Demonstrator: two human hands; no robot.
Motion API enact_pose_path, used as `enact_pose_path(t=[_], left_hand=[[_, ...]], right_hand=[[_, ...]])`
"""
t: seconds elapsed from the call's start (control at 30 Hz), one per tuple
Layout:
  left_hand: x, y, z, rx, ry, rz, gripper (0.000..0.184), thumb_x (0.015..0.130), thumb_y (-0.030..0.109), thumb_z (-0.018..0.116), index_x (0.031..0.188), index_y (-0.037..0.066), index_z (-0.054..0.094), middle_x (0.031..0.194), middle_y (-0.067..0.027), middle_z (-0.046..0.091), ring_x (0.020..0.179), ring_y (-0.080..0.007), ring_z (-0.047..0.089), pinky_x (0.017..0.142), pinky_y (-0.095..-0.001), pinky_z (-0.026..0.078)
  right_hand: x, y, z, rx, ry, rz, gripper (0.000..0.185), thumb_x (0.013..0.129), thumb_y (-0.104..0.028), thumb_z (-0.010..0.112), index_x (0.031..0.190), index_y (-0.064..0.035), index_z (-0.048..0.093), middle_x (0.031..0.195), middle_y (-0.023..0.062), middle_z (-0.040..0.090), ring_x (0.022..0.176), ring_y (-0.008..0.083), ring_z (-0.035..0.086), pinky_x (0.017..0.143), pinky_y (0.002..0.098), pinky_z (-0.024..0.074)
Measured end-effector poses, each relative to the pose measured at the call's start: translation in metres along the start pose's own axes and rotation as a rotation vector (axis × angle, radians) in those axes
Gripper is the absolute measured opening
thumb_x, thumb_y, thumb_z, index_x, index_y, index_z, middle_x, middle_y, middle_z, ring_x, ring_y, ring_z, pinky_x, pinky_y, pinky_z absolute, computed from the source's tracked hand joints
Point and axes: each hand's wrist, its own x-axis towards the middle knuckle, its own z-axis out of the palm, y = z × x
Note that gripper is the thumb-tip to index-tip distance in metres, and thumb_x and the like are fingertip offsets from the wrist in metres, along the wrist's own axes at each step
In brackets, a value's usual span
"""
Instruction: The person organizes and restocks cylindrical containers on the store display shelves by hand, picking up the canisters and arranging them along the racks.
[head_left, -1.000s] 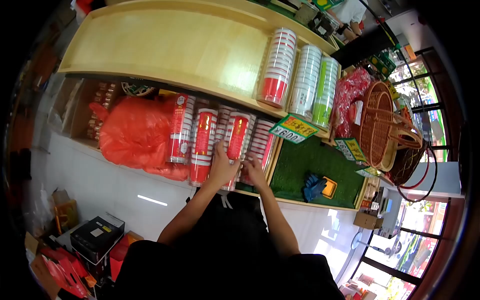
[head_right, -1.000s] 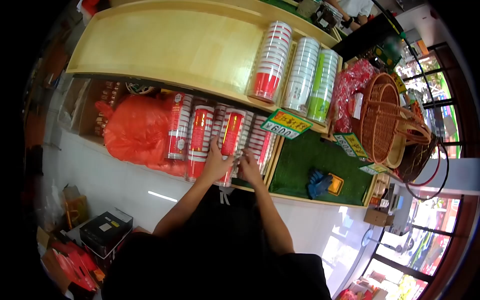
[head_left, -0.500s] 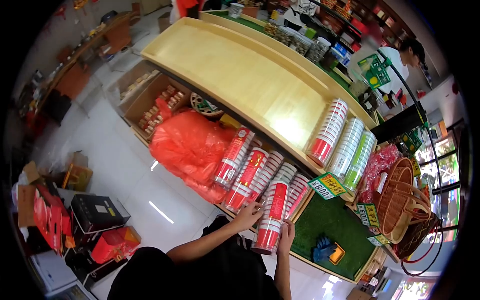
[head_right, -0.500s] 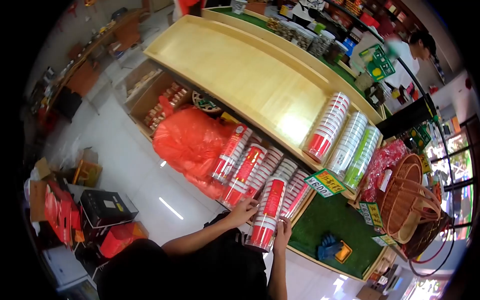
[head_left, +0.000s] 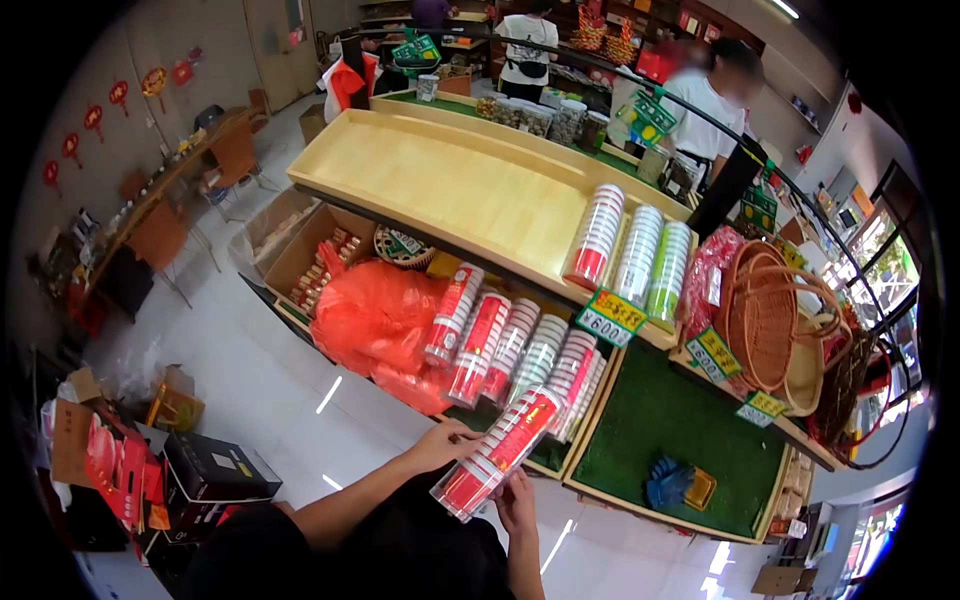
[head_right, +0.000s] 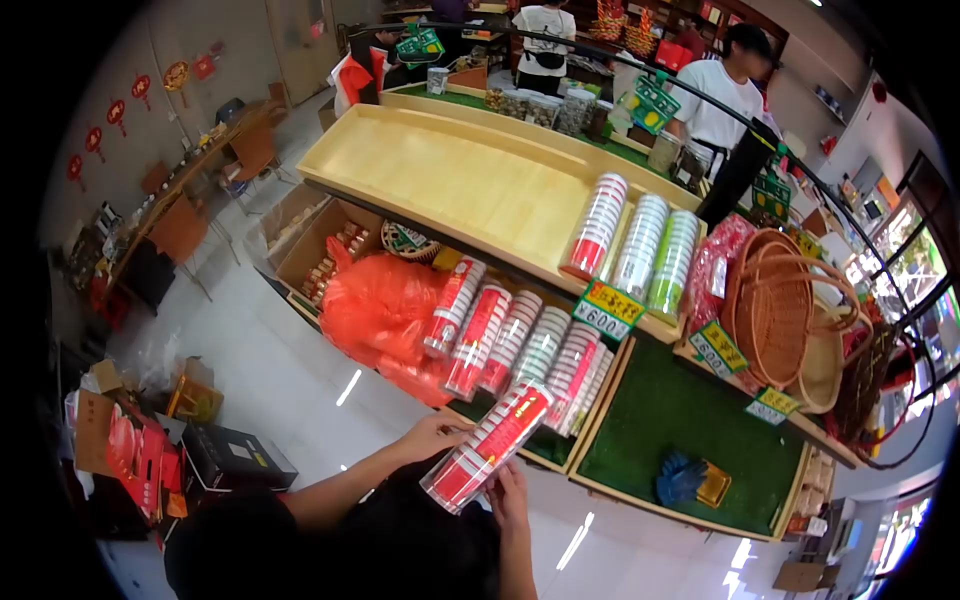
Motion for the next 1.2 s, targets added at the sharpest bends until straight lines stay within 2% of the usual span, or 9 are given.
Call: enact_pose_path(t=[0.07, 0.4, 0.5, 0.67, 0.77, 0.8, 0.9, 1.1, 1.2], left_hand=[[-0.013, -0.001, 0.002, 0.033, -0.063, -0.035, 0.029, 0.088, 0.022, 0.065, 0.109, 0.003, 0.068, 0.086, -0.0052, 0.068, 0.076, -0.0079, 0.059, 0.071, -0.0241, 0.048], [-0.031, 0.016, -0.031, 0.208, -0.367, -0.275, 0.036, 0.092, 0.032, 0.061, 0.107, 0.001, 0.069, 0.068, -0.0029, 0.060, 0.057, -0.0092, 0.053, 0.052, -0.0260, 0.042], [-0.048, -0.007, -0.066, 0.035, -0.355, -0.182, 0.040, 0.092, 0.034, 0.060, 0.117, 0.003, 0.064, 0.067, -0.0026, 0.058, 0.054, -0.0090, 0.050, 0.050, -0.0262, 0.041], [-0.071, 0.005, -0.134, 0.016, -0.249, -0.340, 0.054, 0.091, 0.037, 0.060, 0.130, 0.000, 0.053, 0.061, -0.0027, 0.056, 0.050, -0.0092, 0.049, 0.047, -0.0261, 0.041], [-0.071, -0.020, -0.159, -0.092, -0.224, -0.294, 0.054, 0.092, 0.035, 0.059, 0.132, 0.001, 0.050, 0.061, -0.0028, 0.055, 0.049, -0.0091, 0.049, 0.046, -0.0250, 0.039], [-0.072, -0.018, -0.163, -0.095, -0.275, -0.302, 0.054, 0.092, 0.035, 0.059, 0.132, 0.001, 0.050, 0.061, -0.0028, 0.055, 0.049, -0.0091, 0.049, 0.046, -0.0250, 0.039], [-0.071, 0.004, -0.182, -0.184, -0.250, -0.270, 0.060, 0.093, 0.033, 0.058, 0.139, 0.000, 0.040, 0.062, -0.0037, 0.056, 0.049, -0.0098, 0.050, 0.045, -0.0243, 0.037], [-0.053, 0.014, -0.188, 0.000, -0.337, -0.231, 0.071, 0.094, 0.028, 0.055, 0.148, 0.003, 0.017, 0.069, -0.0095, 0.062, 0.060, -0.0176, 0.060, 0.055, -0.0310, 0.047], [-0.033, 0.027, -0.182, 0.043, -0.421, -0.045, 0.085, 0.090, 0.026, 0.061, 0.150, 0.009, 0.003, 0.107, -0.0194, 0.058, 0.095, -0.0252, 0.061, 0.082, -0.0358, 0.049]], right_hand=[[-0.021, 0.004, 0.012, -0.074, 0.143, -0.033, 0.025, 0.097, -0.030, 0.052, 0.103, -0.0058, 0.054, 0.067, -0.0002, 0.050, 0.058, 0.0105, 0.048, 0.055, 0.0263, 0.0428], [-0.031, 0.014, 0.044, -0.549, 0.419, -0.084, 0.027, 0.096, -0.035, 0.052, 0.091, -0.0086, 0.053, 0.062, -0.0032, 0.047, 0.047, 0.0053, 0.040, 0.042, 0.0228, 0.0334], [-0.008, 0.030, 0.082, -0.729, 0.444, -0.125, 0.025, 0.095, -0.032, 0.054, 0.090, -0.0071, 0.054, 0.063, -0.0033, 0.047, 0.048, 0.0045, 0.041, 0.041, 0.0218, 0.0319], [0.038, 0.069, 0.134, -1.094, 0.385, -0.208, 0.028, 0.090, -0.027, 0.060, 0.096, 0.0004, 0.060, 0.077, 0.0056, 0.061, 0.061, 0.0078, 0.053, 0.050, 0.0238, 0.0434], [0.052, 0.075, 0.169, -1.048, 0.413, -0.132, 0.027, 0.088, -0.024, 0.063, 0.094, 0.0018, 0.061, 0.079, 0.0050, 0.061, 0.068, 0.0096, 0.055, 0.059, 0.0263, 0.0456], [0.061, 0.081, 0.170, -1.118, 0.376, -0.343, 0.028, 0.085, -0.025, 0.067, 0.094, 0.0010, 0.061, 0.070, 0.0066, 0.061, 0.058, 0.0071, 0.052, 0.051, 0.0255, 0.0426], [0.065, 0.074, 0.201, -0.996, 0.411, -0.187, 0.031, 0.088, -0.024, 0.066, 0.105, 0.0004, 0.056, 0.071, 0.0068, 0.063, 0.061, 0.0075, 0.056, 0.052, 0.0236, 0.0435], [0.062, 0.069, 0.205, -0.761, 0.330, -0.218, 0.037, 0.092, -0.018, 0.060, 0.122, -0.0013, 0.046, 0.078, 0.0057, 0.064, 0.068, 0.0065, 0.058, 0.057, 0.0199, 0.0440], [0.064, 0.066, 0.194, -0.657, 0.359, -0.235, 0.039, 0.092, -0.015, 0.060, 0.126, -0.0018, 0.045, 0.077, 0.0024, 0.062, 0.066, 0.0054, 0.054, 0.057, 0.0200, 0.0408]])
